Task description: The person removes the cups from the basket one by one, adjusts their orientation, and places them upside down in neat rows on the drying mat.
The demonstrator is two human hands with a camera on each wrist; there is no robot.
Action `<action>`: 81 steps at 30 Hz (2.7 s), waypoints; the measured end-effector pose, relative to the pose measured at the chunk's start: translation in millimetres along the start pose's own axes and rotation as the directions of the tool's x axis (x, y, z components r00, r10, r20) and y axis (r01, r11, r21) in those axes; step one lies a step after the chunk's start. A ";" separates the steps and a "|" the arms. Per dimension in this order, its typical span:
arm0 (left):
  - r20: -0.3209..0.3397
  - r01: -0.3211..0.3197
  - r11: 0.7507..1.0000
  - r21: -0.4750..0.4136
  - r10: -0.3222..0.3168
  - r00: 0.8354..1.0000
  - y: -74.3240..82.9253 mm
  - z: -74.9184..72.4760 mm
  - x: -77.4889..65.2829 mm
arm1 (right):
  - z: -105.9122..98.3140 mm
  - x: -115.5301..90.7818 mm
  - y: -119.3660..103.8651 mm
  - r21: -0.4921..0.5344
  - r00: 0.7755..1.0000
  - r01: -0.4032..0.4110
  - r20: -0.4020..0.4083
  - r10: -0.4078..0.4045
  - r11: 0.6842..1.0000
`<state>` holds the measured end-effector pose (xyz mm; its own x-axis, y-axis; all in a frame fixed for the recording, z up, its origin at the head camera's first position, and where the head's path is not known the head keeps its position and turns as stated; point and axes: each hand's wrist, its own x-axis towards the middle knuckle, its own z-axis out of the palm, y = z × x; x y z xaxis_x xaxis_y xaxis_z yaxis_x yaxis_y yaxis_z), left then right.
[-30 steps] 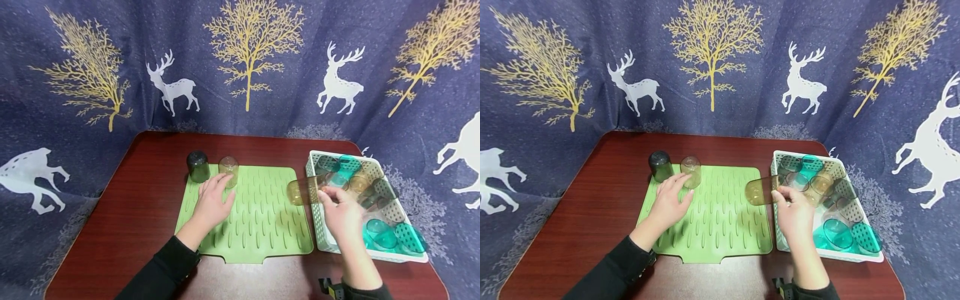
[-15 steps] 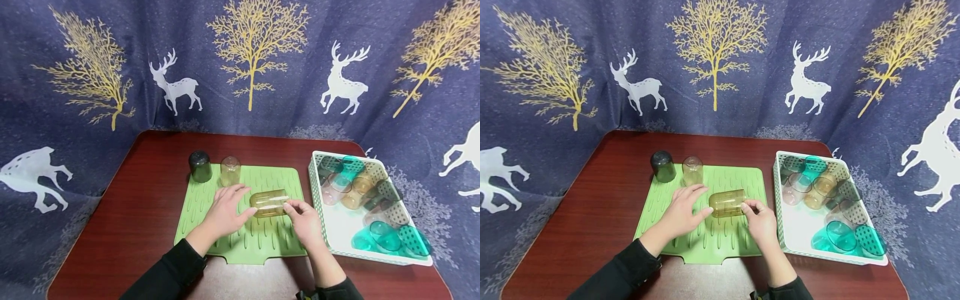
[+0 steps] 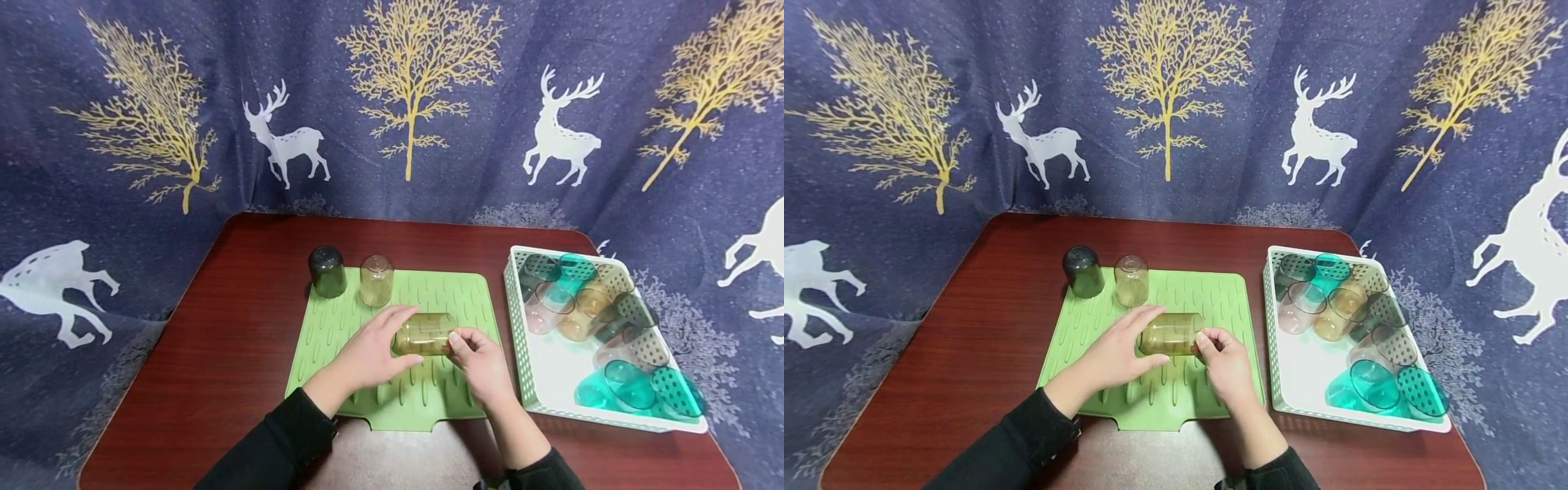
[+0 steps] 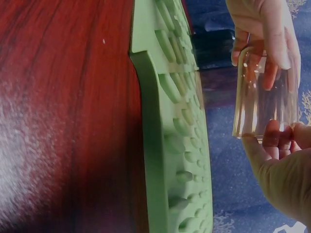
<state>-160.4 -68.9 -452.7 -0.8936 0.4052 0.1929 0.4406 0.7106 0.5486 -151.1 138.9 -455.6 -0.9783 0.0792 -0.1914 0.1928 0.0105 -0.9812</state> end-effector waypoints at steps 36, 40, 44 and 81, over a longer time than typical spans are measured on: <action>-0.002 0.047 0.881 0.470 -0.053 0.999 18.7 -8.5 103.8 | -34.0 1.4 -8.2 -0.173 0.996 0.001 -0.084 -0.016 0.985; -0.010 0.051 0.869 0.492 -0.052 0.999 18.2 -5.2 110.9 | -34.5 1.1 -7.5 -0.175 0.996 0.001 -0.093 -0.018 0.985; 0.007 0.065 0.868 0.492 -0.079 0.997 18.2 -2.2 115.1 | -36.3 0.6 -4.9 -0.173 0.995 -0.010 -0.097 -0.007 0.985; 0.024 0.095 0.901 0.423 -0.116 0.993 12.8 -1.4 97.5 | -138.8 -10.7 -45.5 -0.905 0.910 -0.270 -0.351 -0.220 0.329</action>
<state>-242.0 -21.1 -425.7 -0.9365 0.3336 0.1082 0.3480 0.9222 0.1688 -138.9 275.9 -405.4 -0.9062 0.4198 0.0505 0.3958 0.8843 -0.2478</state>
